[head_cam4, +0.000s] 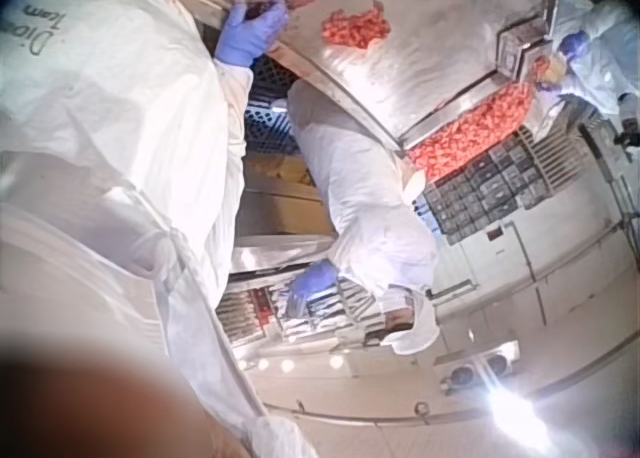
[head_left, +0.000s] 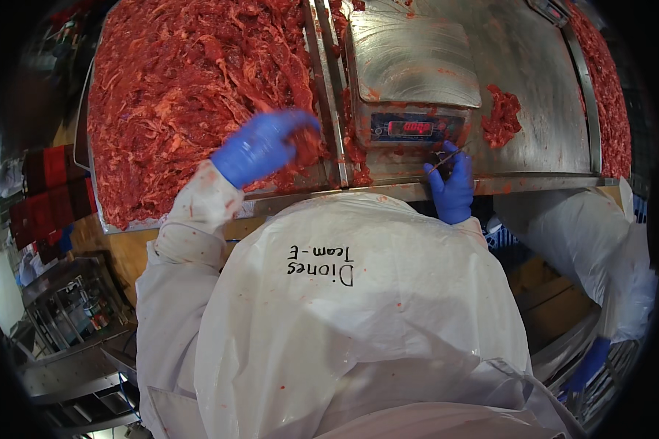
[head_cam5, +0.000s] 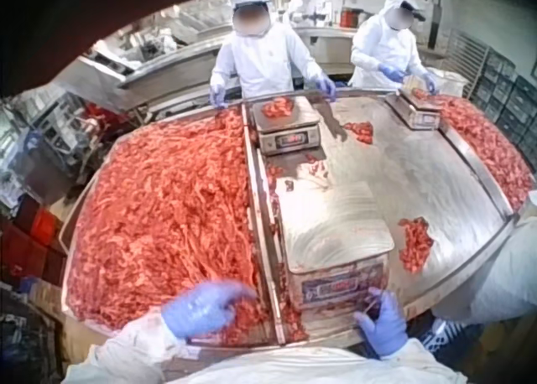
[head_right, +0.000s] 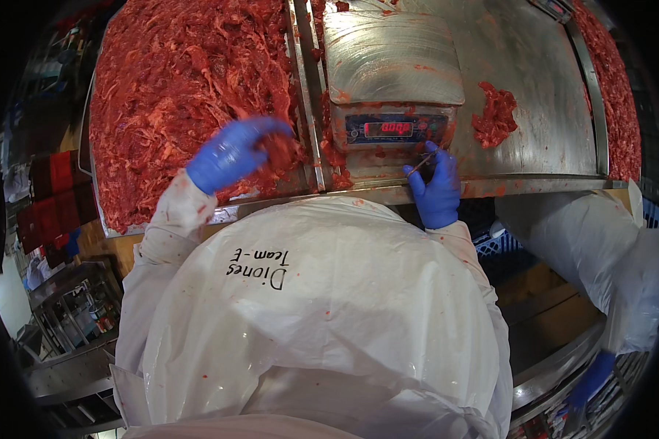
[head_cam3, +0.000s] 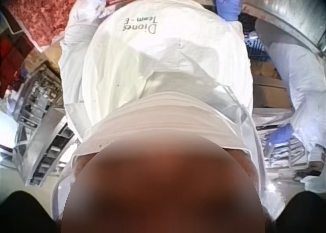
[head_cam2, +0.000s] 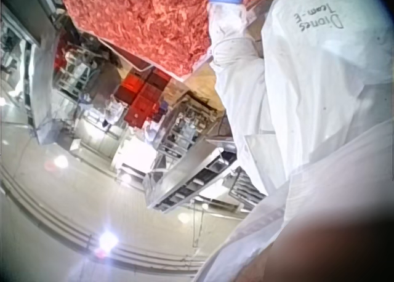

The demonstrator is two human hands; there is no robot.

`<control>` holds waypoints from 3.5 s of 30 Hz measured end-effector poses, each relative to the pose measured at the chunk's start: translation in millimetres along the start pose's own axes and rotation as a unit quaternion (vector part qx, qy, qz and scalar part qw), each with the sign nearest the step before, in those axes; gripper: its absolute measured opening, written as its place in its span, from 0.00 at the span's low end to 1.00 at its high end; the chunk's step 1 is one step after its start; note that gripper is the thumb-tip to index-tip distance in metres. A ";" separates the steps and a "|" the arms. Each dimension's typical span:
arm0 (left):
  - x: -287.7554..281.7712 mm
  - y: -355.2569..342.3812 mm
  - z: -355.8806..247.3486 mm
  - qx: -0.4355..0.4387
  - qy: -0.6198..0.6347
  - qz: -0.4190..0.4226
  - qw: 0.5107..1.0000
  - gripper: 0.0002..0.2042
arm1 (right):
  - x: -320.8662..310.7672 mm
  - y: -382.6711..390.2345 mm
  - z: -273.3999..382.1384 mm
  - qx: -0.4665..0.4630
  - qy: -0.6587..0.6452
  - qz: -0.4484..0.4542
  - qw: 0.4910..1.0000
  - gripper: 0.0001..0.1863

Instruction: The person uses shears to trim pieces of raw red meat on a stainless steel table. They repeatedly pick up chunks of meat, cut off sections, and place the trimmed pieces onto a digital scale. The person wears blue gloves and a white protective coat.

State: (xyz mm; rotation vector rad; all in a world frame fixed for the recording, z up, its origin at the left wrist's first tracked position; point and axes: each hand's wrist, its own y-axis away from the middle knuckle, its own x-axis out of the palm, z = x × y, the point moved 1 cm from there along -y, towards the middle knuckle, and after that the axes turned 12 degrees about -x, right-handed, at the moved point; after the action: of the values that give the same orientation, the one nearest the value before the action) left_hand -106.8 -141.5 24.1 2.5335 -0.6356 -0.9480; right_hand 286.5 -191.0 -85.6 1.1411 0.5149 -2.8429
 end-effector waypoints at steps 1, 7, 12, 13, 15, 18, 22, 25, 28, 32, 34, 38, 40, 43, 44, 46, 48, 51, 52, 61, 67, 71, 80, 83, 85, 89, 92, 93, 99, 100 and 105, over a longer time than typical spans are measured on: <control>-14.3 -4.0 -7.8 -0.069 0.072 -0.033 0.994 0.23 | -0.8 -0.1 1.5 -0.002 -0.006 -0.008 1.000 0.32; -6.1 -47.4 81.9 -0.046 -0.282 -0.202 0.937 0.13 | 0.2 -5.7 10.9 -0.061 -0.005 0.008 0.998 0.29; -58.1 -45.6 -48.3 0.134 -0.157 -0.197 0.958 0.09 | 4.3 5.2 15.9 -0.076 0.027 0.023 0.997 0.31; -63.2 -43.8 -75.2 0.154 -0.139 -0.194 0.959 0.10 | 6.0 5.8 15.0 -0.082 0.035 0.016 0.996 0.31; -64.4 -44.0 -122.2 0.174 -0.145 -0.190 0.955 0.11 | 5.7 6.9 14.4 -0.076 0.031 0.022 0.996 0.31; -60.5 -50.4 -184.7 0.146 0.024 -0.010 0.989 0.15 | 3.3 5.7 14.6 -0.073 0.029 0.021 0.997 0.31; -2.0 -115.8 -174.3 0.363 -0.084 -0.122 0.920 0.19 | 2.5 -4.3 13.1 -0.011 -0.008 0.053 0.999 0.28; -18.2 -108.4 -178.1 0.288 0.019 -0.134 0.948 0.20 | -7.4 -23.2 30.4 0.087 -0.262 0.036 0.960 0.24; -29.7 -126.8 -136.2 0.247 0.004 -0.168 0.954 0.17 | -19.6 -66.5 69.1 0.075 -0.330 0.139 0.931 0.20; 20.8 -117.6 -93.3 0.197 -0.217 -0.231 0.928 0.17 | -13.9 -115.3 53.8 0.153 -0.321 0.227 0.907 0.18; 21.4 -116.2 -78.0 0.171 -0.155 -0.244 0.942 0.14 | -21.3 -117.4 37.6 0.181 -0.315 0.200 0.910 0.19; 19.5 -115.9 -66.6 0.201 -0.122 -0.253 0.939 0.10 | -42.4 -90.3 49.7 0.171 -0.478 0.236 0.829 0.19; 19.5 -113.6 -67.1 0.216 -0.124 -0.246 0.937 0.10 | -38.1 -92.9 59.2 0.211 -0.501 0.312 0.779 0.22; 27.1 -103.4 -73.3 0.222 -0.112 -0.237 0.939 0.10 | -14.6 -112.7 67.8 0.229 -0.542 0.345 0.731 0.24; 30.3 -102.0 -71.5 0.228 -0.116 -0.242 0.936 0.10 | -6.4 -125.6 68.4 0.246 -0.547 0.342 0.724 0.24; 31.1 -99.0 -71.8 0.231 -0.140 -0.250 0.930 0.09 | 2.1 -139.9 67.0 0.230 -0.538 0.346 0.734 0.18; 25.5 -97.6 -68.5 0.197 -0.120 -0.214 0.949 0.09 | 2.3 -135.1 62.4 0.229 -0.494 0.347 0.764 0.15; 13.2 -91.1 -65.8 0.150 -0.054 -0.168 0.973 0.08 | -11.1 -124.3 60.7 0.222 -0.461 0.373 0.774 0.14; 11.3 -89.9 -65.3 0.135 -0.027 -0.153 0.979 0.08 | -14.7 -119.3 61.4 0.226 -0.471 0.378 0.765 0.14; 10.9 -79.8 -59.9 0.124 0.008 -0.040 0.991 0.07 | -4.0 -145.3 62.8 0.214 -0.478 0.363 0.770 0.14; 13.1 -78.4 -57.9 0.147 -0.050 -0.004 0.988 0.07 | -7.3 -132.5 72.2 0.253 -0.511 0.393 0.721 0.15; 18.5 -74.2 -64.0 0.149 -0.083 0.028 0.985 0.08 | 5.4 -149.0 77.3 0.229 -0.499 0.363 0.752 0.15; 35.7 -65.0 -62.9 0.205 -0.084 0.021 0.975 0.05 | 10.9 -145.5 76.8 0.220 -0.499 0.404 0.735 0.15; 14.6 -58.3 -65.1 0.174 -0.171 0.009 0.970 0.07 | 9.9 -143.8 71.6 0.206 -0.487 0.392 0.753 0.14; 2.9 -54.8 -61.1 0.183 -0.165 0.005 0.969 0.06 | -0.2 -131.5 68.3 0.205 -0.499 0.391 0.746 0.14; 13.6 -45.7 -75.8 0.162 -0.177 0.051 0.970 0.05 | 6.4 -130.6 75.2 0.204 -0.532 0.422 0.705 0.14; 23.7 -51.2 -83.5 0.165 -0.213 0.036 0.963 0.05 | 15.4 -143.4 81.3 0.204 -0.520 0.367 0.743 0.19; 24.0 -52.7 -84.1 0.170 -0.226 0.014 0.959 0.05 | 14.7 -144.5 81.8 0.222 -0.530 0.355 0.738 0.18; 22.1 -58.9 -102.8 0.219 -0.249 0.001 0.943 0.04 | 5.0 -151.9 97.8 0.237 -0.558 0.285 0.743 0.17; 22.8 -59.3 -104.9 0.209 -0.260 0.007 0.943 0.04 | 5.7 -151.6 95.5 0.241 -0.549 0.280 0.750 0.16; 22.9 -61.9 -102.3 0.249 -0.209 0.002 0.946 0.04 | 2.2 -149.7 94.4 0.241 -0.507 0.250 0.789 0.16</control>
State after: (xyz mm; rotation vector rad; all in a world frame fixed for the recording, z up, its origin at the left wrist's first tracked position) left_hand -4.0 -84.3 55.4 2.7599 -1.1271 -1.5066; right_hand 199.0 -79.2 20.1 -0.3529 -0.5228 -2.5842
